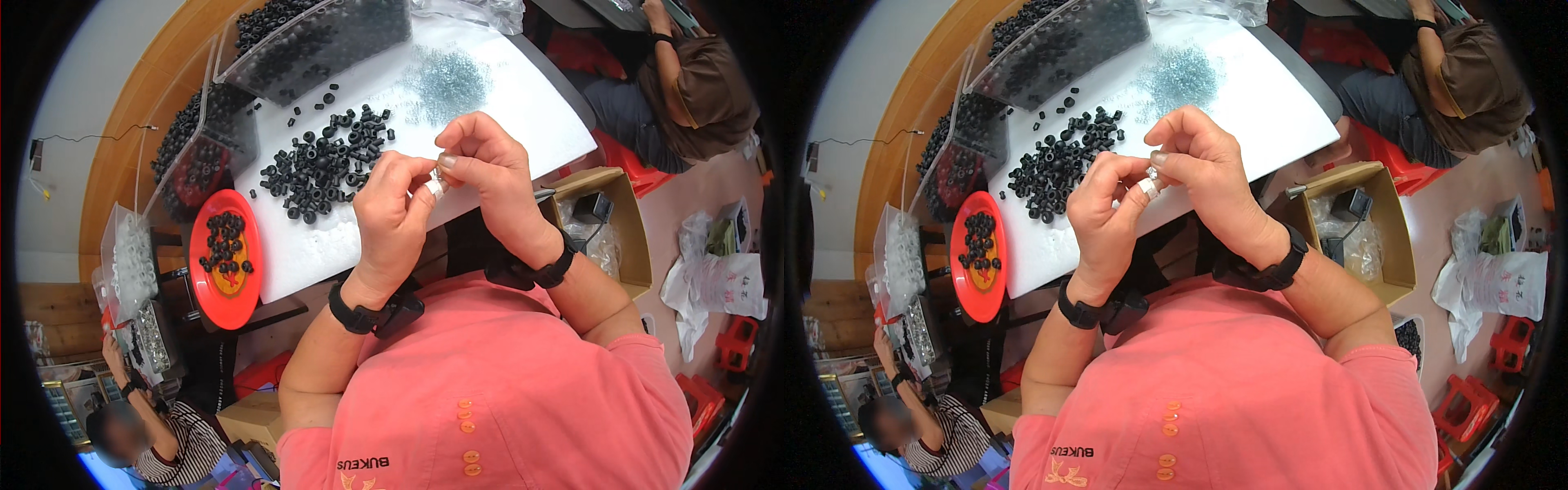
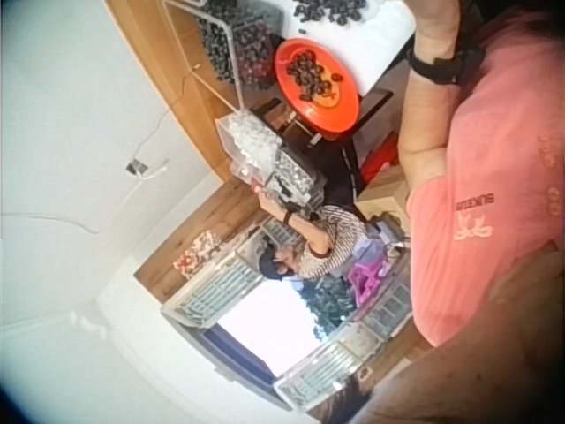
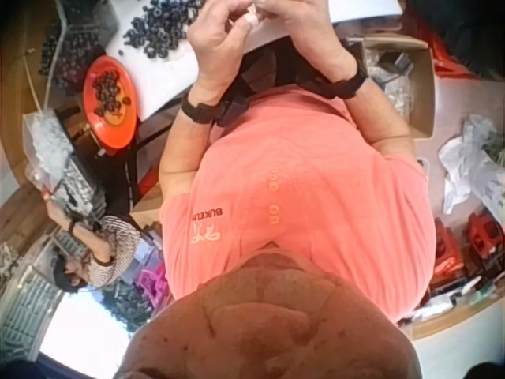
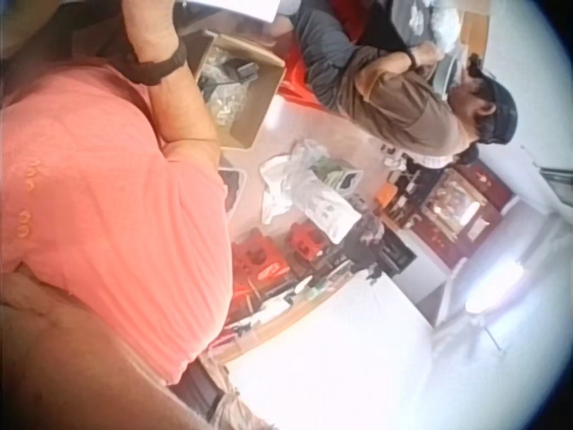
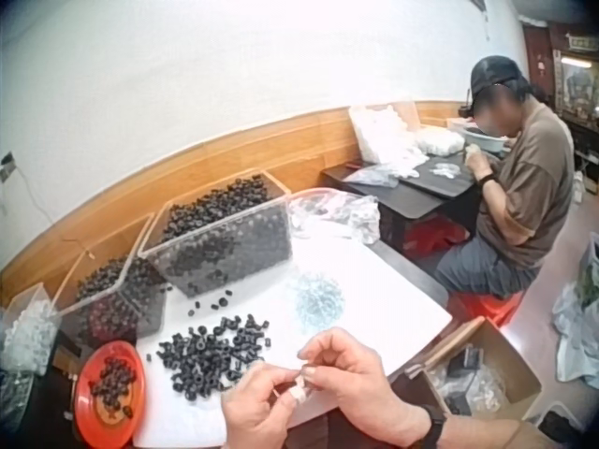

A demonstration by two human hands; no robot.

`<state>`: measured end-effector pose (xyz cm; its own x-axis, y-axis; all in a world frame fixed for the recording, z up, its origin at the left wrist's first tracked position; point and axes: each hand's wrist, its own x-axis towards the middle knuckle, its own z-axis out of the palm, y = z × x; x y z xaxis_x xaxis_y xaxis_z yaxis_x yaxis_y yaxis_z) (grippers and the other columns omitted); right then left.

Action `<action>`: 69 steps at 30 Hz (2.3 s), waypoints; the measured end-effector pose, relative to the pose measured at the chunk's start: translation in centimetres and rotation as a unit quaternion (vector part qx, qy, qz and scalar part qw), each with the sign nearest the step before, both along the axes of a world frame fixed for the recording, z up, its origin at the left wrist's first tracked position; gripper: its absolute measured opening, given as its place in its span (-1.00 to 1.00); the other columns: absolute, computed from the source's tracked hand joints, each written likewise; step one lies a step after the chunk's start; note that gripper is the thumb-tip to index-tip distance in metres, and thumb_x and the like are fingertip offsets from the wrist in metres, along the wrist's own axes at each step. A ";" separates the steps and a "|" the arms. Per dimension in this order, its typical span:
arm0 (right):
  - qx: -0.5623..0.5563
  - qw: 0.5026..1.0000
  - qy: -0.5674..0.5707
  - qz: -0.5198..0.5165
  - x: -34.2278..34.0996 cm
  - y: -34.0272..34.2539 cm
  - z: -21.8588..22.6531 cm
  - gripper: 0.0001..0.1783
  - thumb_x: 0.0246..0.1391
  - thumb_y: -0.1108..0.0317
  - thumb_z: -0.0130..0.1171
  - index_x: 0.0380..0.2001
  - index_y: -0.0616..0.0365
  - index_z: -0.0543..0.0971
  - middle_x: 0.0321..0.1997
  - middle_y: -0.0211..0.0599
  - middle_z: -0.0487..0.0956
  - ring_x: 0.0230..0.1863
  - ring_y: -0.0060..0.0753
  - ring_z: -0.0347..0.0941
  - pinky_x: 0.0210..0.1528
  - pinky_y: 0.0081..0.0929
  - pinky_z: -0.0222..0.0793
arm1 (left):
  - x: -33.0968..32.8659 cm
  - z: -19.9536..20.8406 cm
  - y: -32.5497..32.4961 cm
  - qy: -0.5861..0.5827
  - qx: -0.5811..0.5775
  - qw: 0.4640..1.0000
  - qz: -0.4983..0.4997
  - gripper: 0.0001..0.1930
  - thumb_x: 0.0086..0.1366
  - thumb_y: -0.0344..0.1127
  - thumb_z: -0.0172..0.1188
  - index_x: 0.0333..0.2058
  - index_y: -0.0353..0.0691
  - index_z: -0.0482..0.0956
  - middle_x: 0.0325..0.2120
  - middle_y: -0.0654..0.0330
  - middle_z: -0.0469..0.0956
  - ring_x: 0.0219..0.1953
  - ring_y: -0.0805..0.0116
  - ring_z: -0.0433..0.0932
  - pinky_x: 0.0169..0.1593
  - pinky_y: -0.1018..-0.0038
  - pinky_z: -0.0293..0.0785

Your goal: Assembling small black plastic components by inserting metal pins into them.

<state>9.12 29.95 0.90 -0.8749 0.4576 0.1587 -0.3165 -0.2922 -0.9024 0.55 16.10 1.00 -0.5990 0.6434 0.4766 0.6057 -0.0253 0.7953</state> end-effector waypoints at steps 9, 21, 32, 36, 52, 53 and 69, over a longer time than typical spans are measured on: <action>0.144 0.988 0.032 -0.035 -0.2 -0.3 -1.2 -0.84 0.20 0.60 0.08 -0.16 0.20 0.49 -0.28 -0.40 0.57 -0.29 -0.63 0.49 -0.25 -0.58 0.43 | -0.3 0.2 -0.4 -0.104 -0.029 0.994 -0.011 -0.85 0.28 -0.51 0.11 -0.22 -0.37 0.63 -0.48 0.24 0.57 -0.54 0.53 0.48 -0.51 0.64 0.32; 0.333 0.940 0.061 -0.032 0.3 -0.2 -0.1 -0.78 0.18 0.68 0.07 -0.12 0.23 0.47 -0.28 -0.32 0.57 -0.24 -0.46 0.56 -0.20 -0.50 0.46 | -1.1 2.5 -0.9 -0.513 -0.011 0.857 -0.045 -0.80 0.25 -0.44 0.06 -0.34 -0.45 0.62 -0.58 0.09 0.57 -0.66 0.49 0.45 -0.66 0.62 0.26; 0.072 0.997 0.015 0.039 0.1 0.4 -0.5 -0.78 0.15 0.56 0.13 -0.11 0.19 0.48 -0.24 -0.47 0.53 -0.26 -0.67 0.47 -0.21 -0.61 0.41 | 0.1 1.3 -0.8 -0.178 0.023 0.984 -0.010 -0.78 0.13 -0.69 0.16 -0.22 -0.40 0.62 -0.37 0.24 0.55 -0.36 0.55 0.52 -0.38 0.68 0.38; 0.014 0.999 0.006 0.048 0.1 0.4 -0.2 -0.81 0.18 0.55 0.12 -0.12 0.19 0.48 -0.26 -0.46 0.53 -0.27 -0.68 0.49 -0.21 -0.63 0.44 | -0.1 0.4 -0.8 -0.089 0.020 0.996 -0.026 -0.81 0.17 -0.68 0.26 -0.23 -0.37 0.63 -0.29 0.31 0.51 -0.39 0.61 0.49 -0.39 0.70 0.36; 0.107 0.993 0.047 -0.006 -0.3 -0.2 -0.6 -0.80 0.20 0.61 0.08 -0.10 0.24 0.47 -0.18 -0.39 0.53 -0.19 -0.59 0.49 -0.09 -0.57 0.44 | -0.2 1.8 -0.7 -0.422 -0.016 0.906 -0.028 -0.83 0.34 -0.41 0.13 -0.23 -0.42 0.60 -0.47 0.11 0.61 -0.59 0.50 0.48 -0.59 0.61 0.32; 0.177 0.982 0.052 -0.026 -0.2 -0.1 -0.7 -0.80 0.20 0.61 0.09 -0.11 0.24 0.47 -0.20 -0.38 0.54 -0.20 -0.58 0.49 -0.10 -0.56 0.44 | -0.4 1.9 -0.8 -0.422 -0.015 0.906 -0.027 -0.83 0.34 -0.41 0.13 -0.23 -0.42 0.60 -0.47 0.11 0.61 -0.59 0.50 0.48 -0.59 0.61 0.32; 0.079 0.996 0.046 0.002 -0.3 0.1 -0.6 -0.81 0.19 0.58 0.11 -0.13 0.23 0.48 -0.22 -0.46 0.51 -0.18 -0.65 0.45 -0.13 -0.62 0.41 | -0.1 0.5 -0.6 -0.086 0.010 0.996 0.012 -0.88 0.22 -0.57 0.30 -0.24 -0.33 0.61 -0.40 0.28 0.56 -0.43 0.57 0.52 -0.44 0.65 0.39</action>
<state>8.77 30.02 0.34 -0.8551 0.4173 0.3076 -0.3985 -0.1497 -0.9049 0.50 15.48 1.45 -0.6884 0.6190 0.3781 0.4604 -0.0300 0.8872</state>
